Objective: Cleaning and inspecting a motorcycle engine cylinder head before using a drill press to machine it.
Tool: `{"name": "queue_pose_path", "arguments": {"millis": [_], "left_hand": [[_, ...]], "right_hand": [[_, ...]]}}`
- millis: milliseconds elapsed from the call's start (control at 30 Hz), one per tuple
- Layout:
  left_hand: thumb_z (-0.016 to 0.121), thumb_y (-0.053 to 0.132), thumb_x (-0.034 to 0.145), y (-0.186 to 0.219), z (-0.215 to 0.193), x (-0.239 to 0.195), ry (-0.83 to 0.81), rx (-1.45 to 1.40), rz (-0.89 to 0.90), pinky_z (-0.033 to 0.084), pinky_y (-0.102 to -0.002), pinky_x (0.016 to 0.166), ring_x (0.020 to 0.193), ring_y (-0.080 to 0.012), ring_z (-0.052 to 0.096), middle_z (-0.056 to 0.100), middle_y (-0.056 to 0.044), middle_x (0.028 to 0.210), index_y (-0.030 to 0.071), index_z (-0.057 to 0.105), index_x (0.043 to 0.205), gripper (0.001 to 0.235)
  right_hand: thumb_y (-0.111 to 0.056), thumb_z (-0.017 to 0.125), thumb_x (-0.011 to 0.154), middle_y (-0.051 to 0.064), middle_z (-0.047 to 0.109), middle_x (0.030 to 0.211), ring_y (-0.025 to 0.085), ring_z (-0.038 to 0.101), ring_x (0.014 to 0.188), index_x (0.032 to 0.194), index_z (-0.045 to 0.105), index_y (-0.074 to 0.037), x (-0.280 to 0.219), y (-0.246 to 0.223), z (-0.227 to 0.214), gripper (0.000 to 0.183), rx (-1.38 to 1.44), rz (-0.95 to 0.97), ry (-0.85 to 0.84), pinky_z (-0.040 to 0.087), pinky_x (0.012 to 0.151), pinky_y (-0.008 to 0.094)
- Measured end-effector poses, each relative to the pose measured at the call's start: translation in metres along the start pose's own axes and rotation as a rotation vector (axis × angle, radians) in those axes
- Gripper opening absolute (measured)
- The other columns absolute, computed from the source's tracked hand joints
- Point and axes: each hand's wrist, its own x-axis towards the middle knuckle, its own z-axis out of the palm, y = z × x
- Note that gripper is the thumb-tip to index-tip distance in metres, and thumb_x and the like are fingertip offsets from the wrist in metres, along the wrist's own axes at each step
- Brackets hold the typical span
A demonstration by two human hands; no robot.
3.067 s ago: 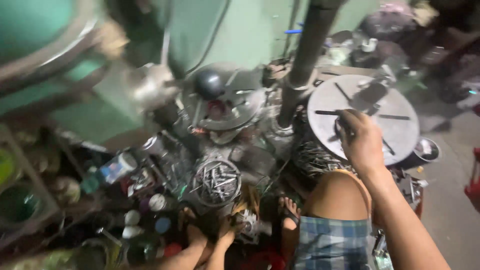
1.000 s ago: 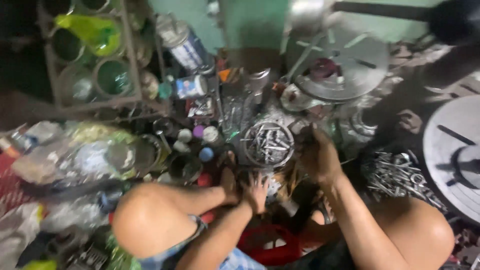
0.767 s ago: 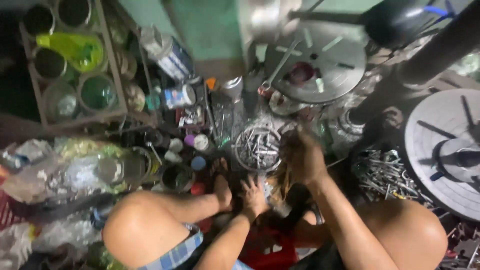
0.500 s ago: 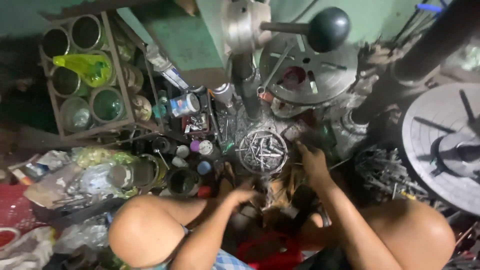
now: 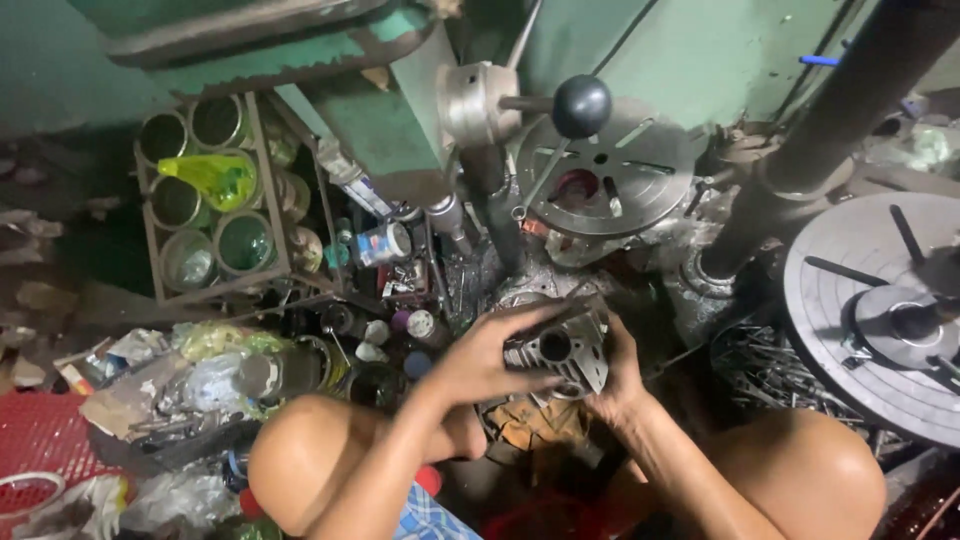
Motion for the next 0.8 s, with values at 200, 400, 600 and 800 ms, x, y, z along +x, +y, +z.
{"name": "queue_pose_path", "arguments": {"millis": [200,400,600,800], "left_hand": [[0.062,0.043,0.074,0.011,0.02,-0.028,0.162,0.554,-0.031,0.038,-0.045,0.096,0.114,-0.0264,0.047,0.047,-0.012,0.126,0.013,0.04,0.125,0.063],[0.063,0.013,0.072,-0.008,0.028,-0.039,0.381,0.5,0.156,0.037,-0.041,0.101,0.112,-0.0275,0.048,0.049,-0.016,0.12,0.0,0.038,0.124,0.059],[0.061,0.009,0.072,-0.018,0.035,-0.048,0.503,0.414,0.055,0.034,-0.043,0.099,0.112,-0.0301,0.044,0.046,-0.015,0.119,0.003,0.038,0.124,0.057],[0.054,0.002,0.067,-0.018,0.04,-0.047,0.695,0.412,0.225,0.039,-0.041,0.097,0.106,-0.0305,0.048,0.048,-0.018,0.111,-0.002,0.042,0.117,0.051]], "right_hand": [[-0.03,0.041,0.086,0.017,0.06,0.087,0.027,0.057,0.081,0.091,0.056,-0.001,-0.058,-0.002,0.046,0.033,-0.073,-0.226,-0.332,0.047,0.074,0.037],[-0.035,0.038,0.091,0.008,0.058,0.076,0.02,0.057,0.072,0.08,0.055,-0.009,-0.072,0.002,0.053,0.033,-0.063,-0.298,-0.364,0.046,0.07,0.032],[-0.037,0.05,0.086,0.006,0.061,0.082,0.019,0.058,0.079,0.087,0.06,-0.009,-0.076,0.012,0.056,0.029,-0.05,-0.325,-0.284,0.045,0.075,0.031],[-0.037,0.044,0.089,0.011,0.063,0.087,0.022,0.06,0.081,0.095,0.059,-0.003,-0.072,0.03,0.054,0.038,-0.049,-0.435,-0.266,0.047,0.076,0.033]]}}
